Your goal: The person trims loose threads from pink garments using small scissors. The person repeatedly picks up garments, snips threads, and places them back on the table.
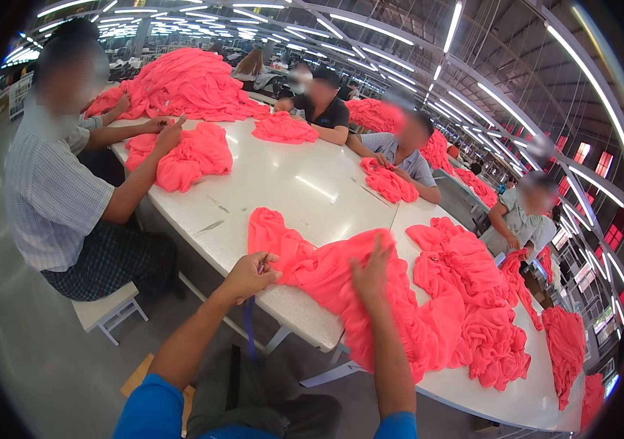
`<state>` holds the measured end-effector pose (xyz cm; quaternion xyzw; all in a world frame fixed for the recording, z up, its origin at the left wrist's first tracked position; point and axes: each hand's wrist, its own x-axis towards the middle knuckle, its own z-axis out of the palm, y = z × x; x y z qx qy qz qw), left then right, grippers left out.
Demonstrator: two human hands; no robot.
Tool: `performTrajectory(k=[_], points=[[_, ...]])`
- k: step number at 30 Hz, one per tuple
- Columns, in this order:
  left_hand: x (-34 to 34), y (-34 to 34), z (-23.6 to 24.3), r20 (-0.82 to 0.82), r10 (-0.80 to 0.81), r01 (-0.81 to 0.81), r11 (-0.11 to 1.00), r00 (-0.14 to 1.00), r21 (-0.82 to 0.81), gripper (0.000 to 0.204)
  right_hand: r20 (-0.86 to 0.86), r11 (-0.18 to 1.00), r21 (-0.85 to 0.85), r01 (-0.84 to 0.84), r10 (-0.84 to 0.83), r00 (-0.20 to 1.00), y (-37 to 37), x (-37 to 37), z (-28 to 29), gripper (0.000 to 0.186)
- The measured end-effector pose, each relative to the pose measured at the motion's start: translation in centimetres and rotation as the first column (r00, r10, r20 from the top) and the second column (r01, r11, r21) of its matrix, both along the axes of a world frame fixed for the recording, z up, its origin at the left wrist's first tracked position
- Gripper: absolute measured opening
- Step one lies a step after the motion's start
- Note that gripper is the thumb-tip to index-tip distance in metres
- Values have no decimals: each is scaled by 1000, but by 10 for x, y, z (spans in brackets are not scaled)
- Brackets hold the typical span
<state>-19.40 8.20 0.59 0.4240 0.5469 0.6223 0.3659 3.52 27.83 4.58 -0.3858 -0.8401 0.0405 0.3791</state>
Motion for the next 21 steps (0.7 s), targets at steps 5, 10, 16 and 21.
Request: performTrajectory(k=[5, 10, 16, 21], points=[[-3, 1, -11, 76, -25, 27, 999, 997, -35, 28, -648, 985, -131, -111, 0, 761, 15, 31, 58, 74], [-5, 3, 0, 168, -117, 126, 991, 979, -42, 36, -682, 888, -193, -417, 184, 708, -49, 61, 60, 69], [-6, 65, 4, 340, -158, 170, 985, 927, -6, 41, -79, 942, -245, -227, 214, 974, -142, 97, 11, 70], [-21, 123, 5, 332, -137, 112, 989, 933, 95, 35, 339, 983, -86, -160, 180, 923, -170, 103, -24, 72]])
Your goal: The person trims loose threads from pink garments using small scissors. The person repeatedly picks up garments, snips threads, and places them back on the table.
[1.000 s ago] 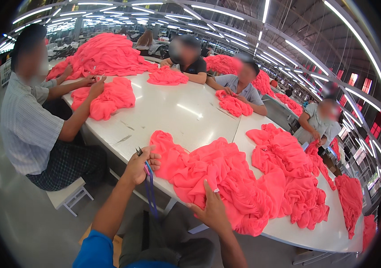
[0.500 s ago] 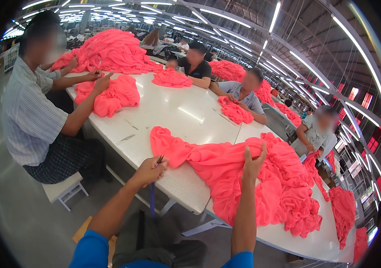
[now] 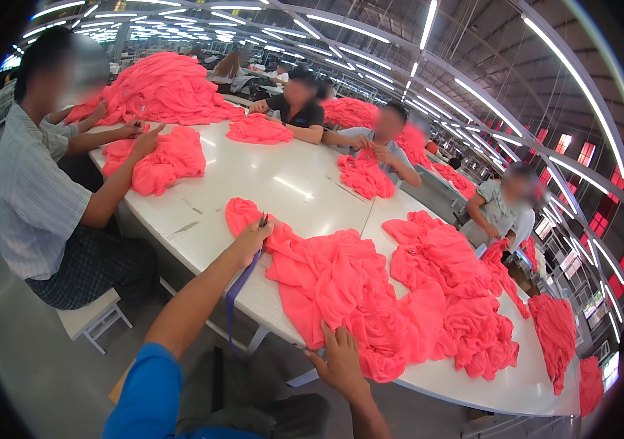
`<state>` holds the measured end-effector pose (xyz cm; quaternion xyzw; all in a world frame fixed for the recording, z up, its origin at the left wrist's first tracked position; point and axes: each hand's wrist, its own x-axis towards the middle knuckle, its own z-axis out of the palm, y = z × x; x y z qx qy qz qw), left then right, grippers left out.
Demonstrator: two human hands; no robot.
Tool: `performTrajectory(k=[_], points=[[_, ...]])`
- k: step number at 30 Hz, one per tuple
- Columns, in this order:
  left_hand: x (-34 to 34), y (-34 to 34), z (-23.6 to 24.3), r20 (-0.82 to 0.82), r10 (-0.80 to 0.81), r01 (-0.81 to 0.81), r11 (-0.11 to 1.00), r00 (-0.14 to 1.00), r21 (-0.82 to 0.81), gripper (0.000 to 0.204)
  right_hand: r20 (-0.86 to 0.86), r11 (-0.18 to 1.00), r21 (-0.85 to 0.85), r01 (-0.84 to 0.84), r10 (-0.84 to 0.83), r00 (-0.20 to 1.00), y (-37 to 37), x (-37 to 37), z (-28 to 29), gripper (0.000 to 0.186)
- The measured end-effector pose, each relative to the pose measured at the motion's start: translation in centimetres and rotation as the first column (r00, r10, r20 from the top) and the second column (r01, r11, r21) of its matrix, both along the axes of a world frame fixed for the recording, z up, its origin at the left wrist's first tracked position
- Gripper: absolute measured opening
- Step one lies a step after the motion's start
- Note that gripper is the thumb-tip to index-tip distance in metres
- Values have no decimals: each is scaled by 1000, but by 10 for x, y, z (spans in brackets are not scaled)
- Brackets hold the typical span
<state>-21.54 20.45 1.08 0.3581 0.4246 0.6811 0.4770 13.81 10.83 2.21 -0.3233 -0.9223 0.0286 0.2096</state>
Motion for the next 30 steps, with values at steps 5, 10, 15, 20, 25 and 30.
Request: performTrajectory(k=[5, 10, 15, 20, 25, 30], points=[[0, 27, -19, -137, 141, -122, 984, 980, 133, 32, -80, 999, -43, -12, 8, 997, 35, 14, -13, 65], [16, 14, -27, -631, 500, -336, 866, 593, 370, 25, -110, 986, -145, -85, 69, 992, 69, 19, 0, 54], [35, -6, -9, -753, 522, -203, 852, 401, 483, 13, -58, 999, 33, -11, 13, 998, 138, 5, -21, 51], [45, -11, -10, -816, 371, 70, 893, 444, 444, 13, -50, 995, 92, 38, -34, 998, 194, -18, -27, 52], [72, -6, 1, -489, -200, 213, 977, 849, -29, 41, -120, 998, 36, 49, -44, 992, 217, -24, -33, 50], [62, 24, -3, -345, -295, 271, 955, 891, -116, 45, -196, 1000, -25, 12, -17, 981, 217, -25, -27, 48]])
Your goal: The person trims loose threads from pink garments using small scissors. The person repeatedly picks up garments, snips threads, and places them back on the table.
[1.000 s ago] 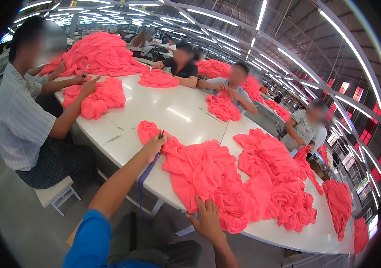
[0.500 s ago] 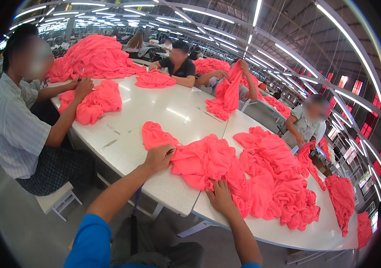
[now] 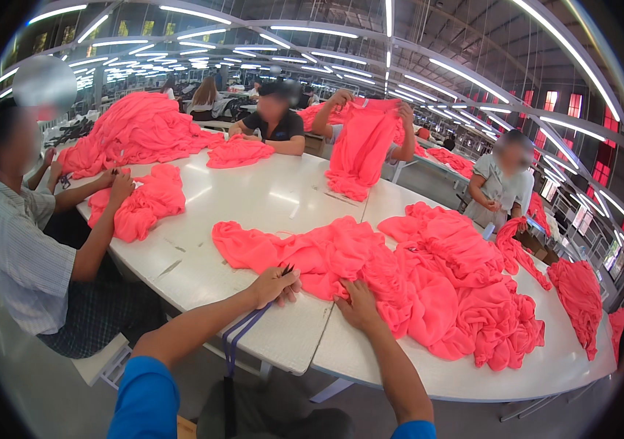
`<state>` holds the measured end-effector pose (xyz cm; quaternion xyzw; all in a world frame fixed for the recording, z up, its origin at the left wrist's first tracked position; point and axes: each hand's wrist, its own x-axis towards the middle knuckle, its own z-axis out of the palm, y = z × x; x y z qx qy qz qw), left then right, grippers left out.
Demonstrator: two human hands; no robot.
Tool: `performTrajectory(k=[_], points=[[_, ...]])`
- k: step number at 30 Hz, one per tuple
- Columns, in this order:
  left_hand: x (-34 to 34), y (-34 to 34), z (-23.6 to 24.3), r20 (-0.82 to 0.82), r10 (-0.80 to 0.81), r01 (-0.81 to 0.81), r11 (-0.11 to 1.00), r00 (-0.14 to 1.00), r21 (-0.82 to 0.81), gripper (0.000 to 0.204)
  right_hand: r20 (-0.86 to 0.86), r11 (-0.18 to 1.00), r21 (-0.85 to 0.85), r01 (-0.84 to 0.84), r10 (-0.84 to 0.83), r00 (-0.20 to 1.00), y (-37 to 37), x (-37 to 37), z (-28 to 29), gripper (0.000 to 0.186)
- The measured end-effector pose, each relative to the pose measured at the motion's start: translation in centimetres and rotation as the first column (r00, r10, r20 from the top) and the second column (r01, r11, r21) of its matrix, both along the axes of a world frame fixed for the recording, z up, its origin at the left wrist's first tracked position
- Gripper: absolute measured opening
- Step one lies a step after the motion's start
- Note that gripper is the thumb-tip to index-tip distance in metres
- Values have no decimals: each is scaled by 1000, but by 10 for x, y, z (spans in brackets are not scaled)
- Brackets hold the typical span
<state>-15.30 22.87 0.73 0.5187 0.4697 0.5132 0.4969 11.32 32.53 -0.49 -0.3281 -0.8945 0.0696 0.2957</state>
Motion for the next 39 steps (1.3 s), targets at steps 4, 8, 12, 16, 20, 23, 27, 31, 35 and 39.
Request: performTrajectory(k=[4, 8, 12, 16, 20, 23, 27, 31, 35, 39], points=[[15, 27, -2, 42, 5, -6, 1000, 999, 15, 44, -161, 998, 17, -57, 59, 985, 1, 4, 1, 48], [45, 49, -2, 125, 46, -61, 991, 991, 116, 43, -210, 997, 55, -61, 71, 975, 1, 0, 8, 51], [78, 54, 2, 122, 17, -35, 988, 992, 150, 42, -233, 997, 64, -39, 53, 971, -9, 1, 16, 59], [85, 45, 6, 131, 93, -113, 980, 987, 161, 38, -309, 967, 249, -54, 132, 942, -18, -2, 24, 71], [75, 28, 12, 31, 137, -140, 932, 990, 335, 25, -369, 976, 108, -188, 215, 904, -39, -4, 39, 83], [85, 6, 34, 9, 62, -59, 895, 998, 443, 17, -261, 960, 216, -179, 233, 937, -46, -3, 40, 90], [89, 7, 24, -242, 220, 10, 722, 945, 692, 18, -296, 880, -323, -348, 256, 920, -51, -3, 29, 104], [85, 9, 25, -285, 223, 62, 677, 932, 733, 25, -307, 901, -259, -348, 265, 914, -51, -1, 23, 115], [85, 7, 28, -313, 261, 42, 703, 913, 710, 27, -376, 882, -196, -428, 335, 864, -52, -4, 24, 115], [85, 13, 20, -315, 313, 4, 704, 896, 710, 25, -388, 876, -190, -443, 347, 854, -46, -4, 18, 115]])
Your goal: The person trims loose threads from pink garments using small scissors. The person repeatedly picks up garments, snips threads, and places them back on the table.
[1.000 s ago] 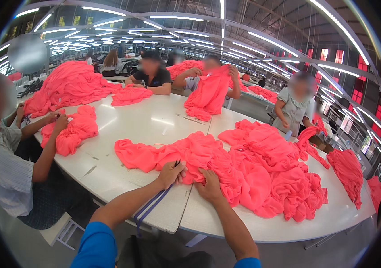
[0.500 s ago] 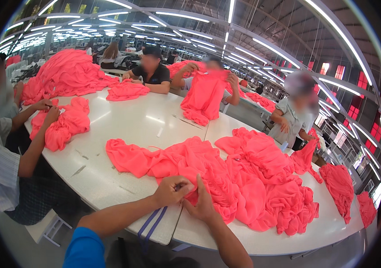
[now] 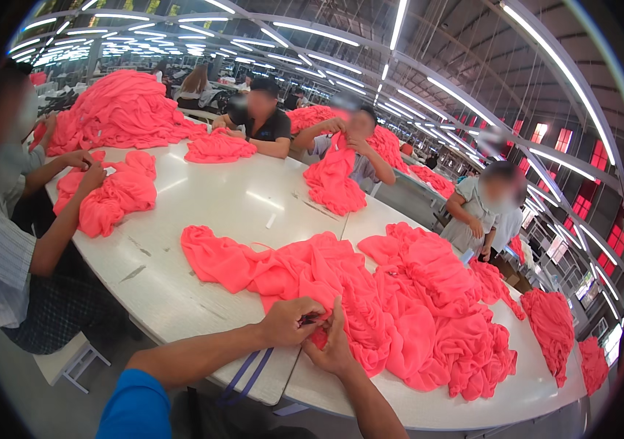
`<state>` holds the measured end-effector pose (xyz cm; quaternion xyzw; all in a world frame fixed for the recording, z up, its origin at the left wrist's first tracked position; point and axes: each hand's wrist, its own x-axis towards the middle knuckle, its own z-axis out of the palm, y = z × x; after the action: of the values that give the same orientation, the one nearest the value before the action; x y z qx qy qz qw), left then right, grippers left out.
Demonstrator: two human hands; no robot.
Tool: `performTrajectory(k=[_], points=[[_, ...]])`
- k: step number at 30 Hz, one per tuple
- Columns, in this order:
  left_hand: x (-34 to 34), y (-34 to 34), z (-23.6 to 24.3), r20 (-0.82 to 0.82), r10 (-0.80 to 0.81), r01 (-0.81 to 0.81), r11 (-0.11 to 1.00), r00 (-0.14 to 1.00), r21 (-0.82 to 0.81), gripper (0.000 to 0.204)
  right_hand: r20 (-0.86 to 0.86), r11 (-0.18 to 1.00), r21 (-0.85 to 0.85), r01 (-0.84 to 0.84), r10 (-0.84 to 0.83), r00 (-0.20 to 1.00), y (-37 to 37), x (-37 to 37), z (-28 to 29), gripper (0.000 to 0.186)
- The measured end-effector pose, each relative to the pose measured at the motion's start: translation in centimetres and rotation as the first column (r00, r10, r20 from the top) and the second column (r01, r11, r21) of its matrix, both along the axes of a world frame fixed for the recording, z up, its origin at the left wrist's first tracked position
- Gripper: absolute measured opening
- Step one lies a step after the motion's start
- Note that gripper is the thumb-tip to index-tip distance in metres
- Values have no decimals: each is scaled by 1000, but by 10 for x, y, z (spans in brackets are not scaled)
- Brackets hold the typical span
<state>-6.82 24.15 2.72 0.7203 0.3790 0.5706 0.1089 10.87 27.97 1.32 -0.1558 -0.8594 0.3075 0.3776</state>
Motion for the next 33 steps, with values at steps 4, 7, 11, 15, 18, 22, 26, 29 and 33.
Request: performTrajectory(k=[4, 7, 11, 15, 18, 22, 26, 29, 33], points=[[-2, 4, -1, 80, 44, -47, 998, 996, 43, 23, 8, 992, 69, 108, -109, 994, 1, 3, 4, 109], [-3, 4, 4, 165, 71, -89, 991, 984, 103, 19, -11, 995, 20, 102, -102, 995, 2, 3, 10, 94], [-8, 10, 9, 257, 146, -185, 974, 955, 134, 11, 48, 943, 21, 332, -333, 942, 1, 5, 22, 49], [-20, 14, 16, 340, 267, -281, 960, 902, -7, 14, 28, 818, 289, 498, -527, 849, 23, 21, 20, 21], [-34, 23, 12, 377, 363, -397, 918, 852, 15, 13, 8, 706, 353, 614, -658, 753, 41, 38, 10, 21], [-45, 34, 7, 400, 392, -427, 904, 828, -2, 11, 63, 671, 303, 676, -722, 689, 59, 61, 2, 25], [-45, 35, 8, 387, 391, -438, 898, 835, 38, 11, 30, 587, 366, 722, -783, 621, 62, 66, 5, 27], [-42, 33, 9, 358, 378, -433, 897, 854, 85, 11, 62, 582, 390, 714, -790, 610, 68, 72, -2, 29], [-41, 30, 11, 314, 380, -432, 895, 870, 113, 12, 155, 628, 337, 702, -772, 617, 67, 72, -6, 30]])
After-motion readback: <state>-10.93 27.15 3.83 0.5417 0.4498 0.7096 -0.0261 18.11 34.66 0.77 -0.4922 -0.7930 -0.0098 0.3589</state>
